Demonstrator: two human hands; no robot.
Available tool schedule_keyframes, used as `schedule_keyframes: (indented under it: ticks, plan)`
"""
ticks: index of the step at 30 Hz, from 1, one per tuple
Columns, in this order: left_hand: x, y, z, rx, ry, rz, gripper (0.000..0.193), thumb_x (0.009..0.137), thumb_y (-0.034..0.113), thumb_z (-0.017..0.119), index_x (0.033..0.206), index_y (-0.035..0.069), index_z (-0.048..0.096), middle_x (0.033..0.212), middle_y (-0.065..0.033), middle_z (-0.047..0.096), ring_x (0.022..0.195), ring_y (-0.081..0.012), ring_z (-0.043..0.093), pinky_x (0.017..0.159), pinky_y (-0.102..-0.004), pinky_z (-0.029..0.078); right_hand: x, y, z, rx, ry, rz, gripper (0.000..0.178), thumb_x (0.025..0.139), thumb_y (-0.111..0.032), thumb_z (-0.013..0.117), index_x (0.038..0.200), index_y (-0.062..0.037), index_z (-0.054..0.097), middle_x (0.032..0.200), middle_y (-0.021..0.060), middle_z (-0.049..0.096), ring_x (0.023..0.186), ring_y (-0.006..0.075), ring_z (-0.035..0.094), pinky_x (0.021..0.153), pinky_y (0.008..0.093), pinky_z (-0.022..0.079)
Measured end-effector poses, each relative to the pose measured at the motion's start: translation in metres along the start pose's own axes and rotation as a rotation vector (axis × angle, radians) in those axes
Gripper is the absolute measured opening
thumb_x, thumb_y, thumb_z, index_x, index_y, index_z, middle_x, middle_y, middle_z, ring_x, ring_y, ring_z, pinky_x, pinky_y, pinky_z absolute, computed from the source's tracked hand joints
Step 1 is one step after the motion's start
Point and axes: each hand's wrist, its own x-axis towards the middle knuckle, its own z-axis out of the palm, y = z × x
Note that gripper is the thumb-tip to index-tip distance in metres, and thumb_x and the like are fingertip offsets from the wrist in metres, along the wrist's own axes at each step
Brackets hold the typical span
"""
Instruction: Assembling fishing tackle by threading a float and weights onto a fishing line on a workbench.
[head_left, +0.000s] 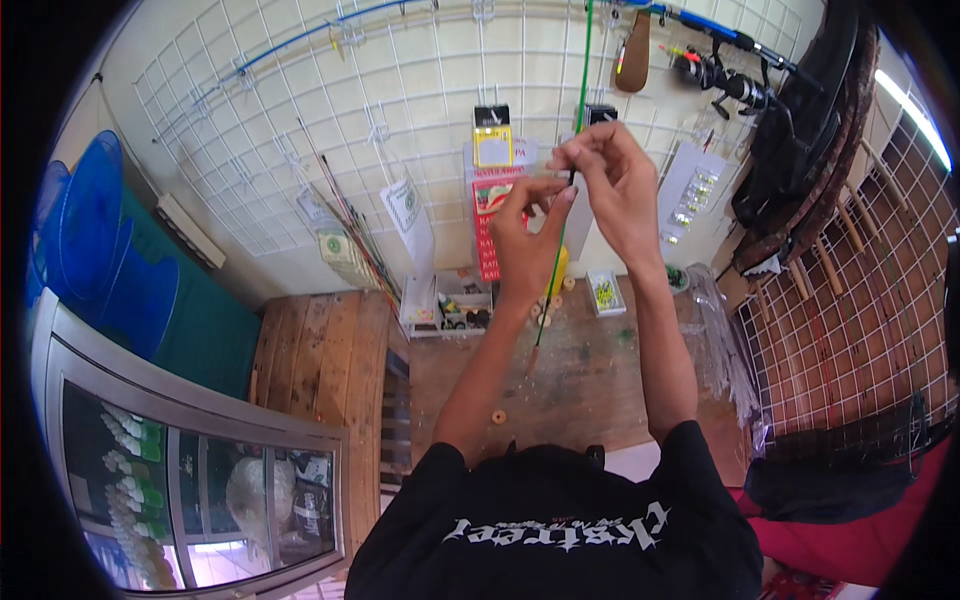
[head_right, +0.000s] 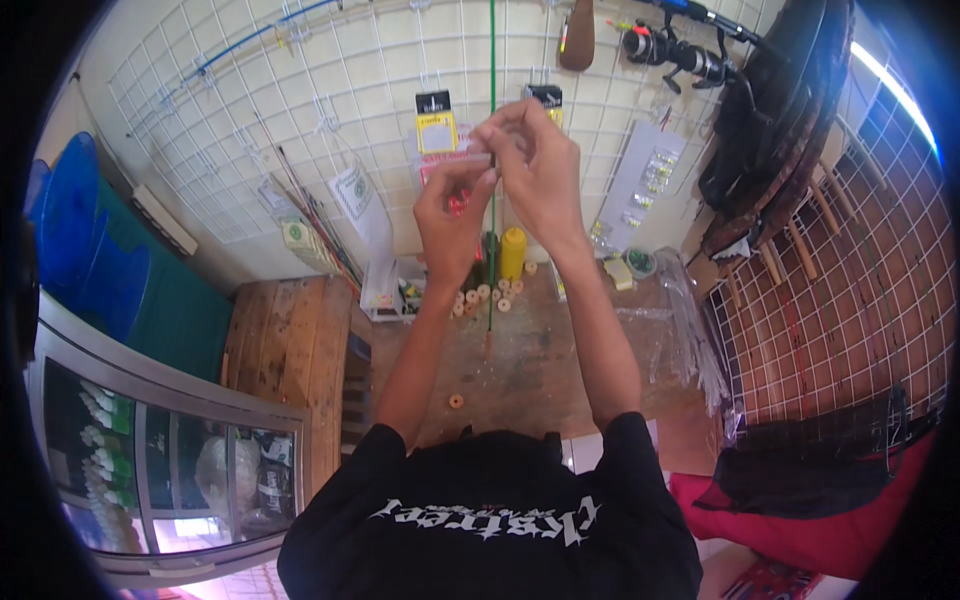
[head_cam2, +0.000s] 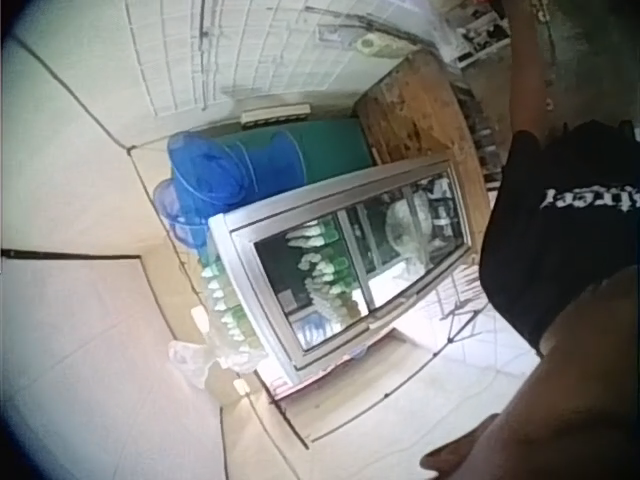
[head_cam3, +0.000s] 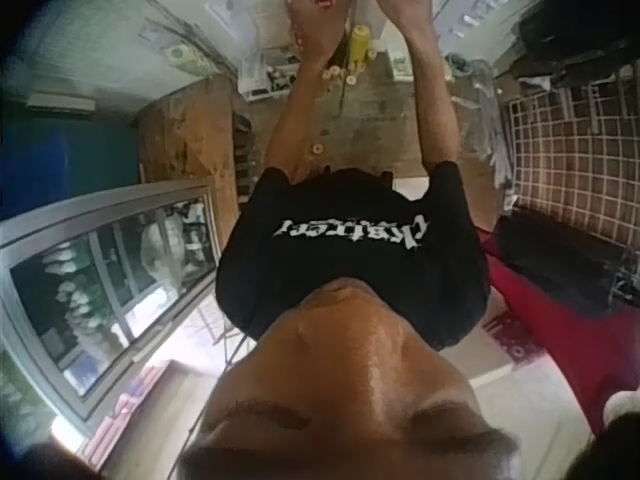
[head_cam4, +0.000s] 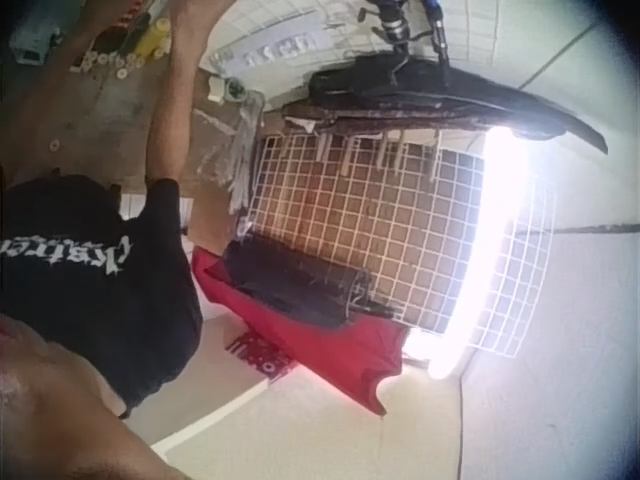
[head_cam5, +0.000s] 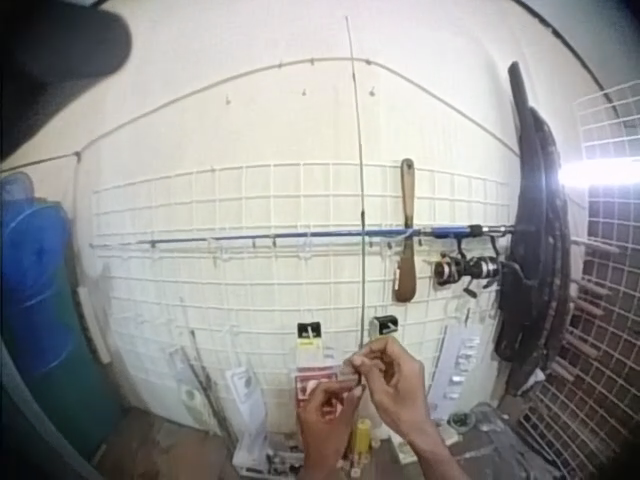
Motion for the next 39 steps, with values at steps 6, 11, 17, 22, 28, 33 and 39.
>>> schedule_keyframes:
  ticks: [6, 11, 17, 22, 28, 33, 39]
  plan:
    - [-0.034, -0.041, -0.061, 0.133, -0.344, -0.182, 0.02, 0.086, 0.014, 0.069, 0.102, 0.002, 0.065, 0.091, -0.0023, 0.067, 0.082, -0.0094, 0.057, 0.076, -0.0243, 0.044, -0.01, -0.013, -0.015, -0.011, 0.155, -0.006, 0.004, 0.092, 0.003, 0.051, 0.095, 0.006, 0.053, 0.089, 0.0135, 0.064, 0.079, 0.0189, 0.068, 0.07, 0.0279, 0.056]
    - [-0.124, -0.128, -0.118, 0.302, -0.626, -0.455, 0.048, 0.075, 0.026, 0.079, 0.114, 0.004, 0.06, 0.113, -0.0079, 0.063, 0.098, -0.0196, 0.06, 0.088, -0.0311, 0.046, -0.015, 0.0, -0.028, -0.008, 0.227, -0.189, 0.009, 0.094, -0.003, 0.054, 0.096, 0.0044, 0.05, 0.086, 0.012, 0.061, 0.065, 0.0143, 0.062, 0.062, 0.0274, 0.052]
    - [-0.204, -0.191, -0.145, 0.512, -0.86, -0.554, 0.08, 0.065, 0.044, 0.082, 0.128, 0.007, 0.051, 0.132, -0.0207, 0.049, 0.127, -0.0347, 0.045, 0.105, -0.0411, 0.037, -0.022, 0.003, -0.044, 0.171, 0.372, -0.22, 0.009, 0.096, -0.005, 0.052, 0.098, 0.0006, 0.045, 0.092, 0.0127, 0.058, 0.068, 0.0113, 0.045, 0.061, 0.0269, 0.043]
    - [-0.21, -0.196, -0.133, 0.403, -0.977, -0.593, 0.086, 0.064, 0.047, 0.082, 0.133, 0.008, 0.048, 0.136, -0.0224, 0.043, 0.128, -0.035, 0.042, 0.106, -0.0412, 0.036, -0.028, -0.021, -0.078, 0.259, 0.47, -0.299, 0.01, 0.096, -0.004, 0.051, 0.102, -0.0001, 0.044, 0.093, 0.0158, 0.059, 0.068, 0.0133, 0.045, 0.061, 0.0273, 0.041]
    - [-0.202, -0.18, -0.148, 0.353, -0.752, -0.558, 0.076, 0.068, 0.043, 0.081, 0.13, 0.011, 0.052, 0.137, -0.0199, 0.042, 0.128, -0.0344, 0.041, 0.105, -0.0416, 0.036, -0.058, -0.033, -0.129, 0.481, 0.443, -0.294, 0.016, 0.09, -0.005, 0.062, 0.091, 0.0047, 0.049, 0.083, 0.0084, 0.045, 0.07, 0.0139, 0.037, 0.06, 0.0293, 0.036]
    - [-0.17, -0.151, -0.17, 0.347, -0.863, -0.634, 0.061, 0.069, 0.041, 0.083, 0.113, 0.006, 0.06, 0.118, -0.0147, 0.057, 0.108, -0.0254, 0.054, 0.092, -0.0359, 0.043, -0.096, -0.003, -0.143, 0.55, 0.593, -0.238, 0.019, 0.09, -0.01, 0.063, 0.088, 0.0, 0.047, 0.08, 0.0053, 0.043, 0.069, 0.0129, 0.037, 0.059, 0.0272, 0.036]
    - [-0.133, -0.106, -0.229, 0.477, -0.833, -0.805, 0.039, 0.078, 0.026, 0.078, 0.103, 0.002, 0.06, 0.094, -0.0084, 0.067, 0.087, -0.0132, 0.058, 0.081, -0.0309, 0.047, -0.142, 0.078, -0.111, 0.466, 0.789, -0.102, 0.018, 0.092, -0.017, 0.062, 0.09, -0.005, 0.049, 0.083, 0.003, 0.047, 0.068, 0.013, 0.04, 0.065, 0.0244, 0.045]
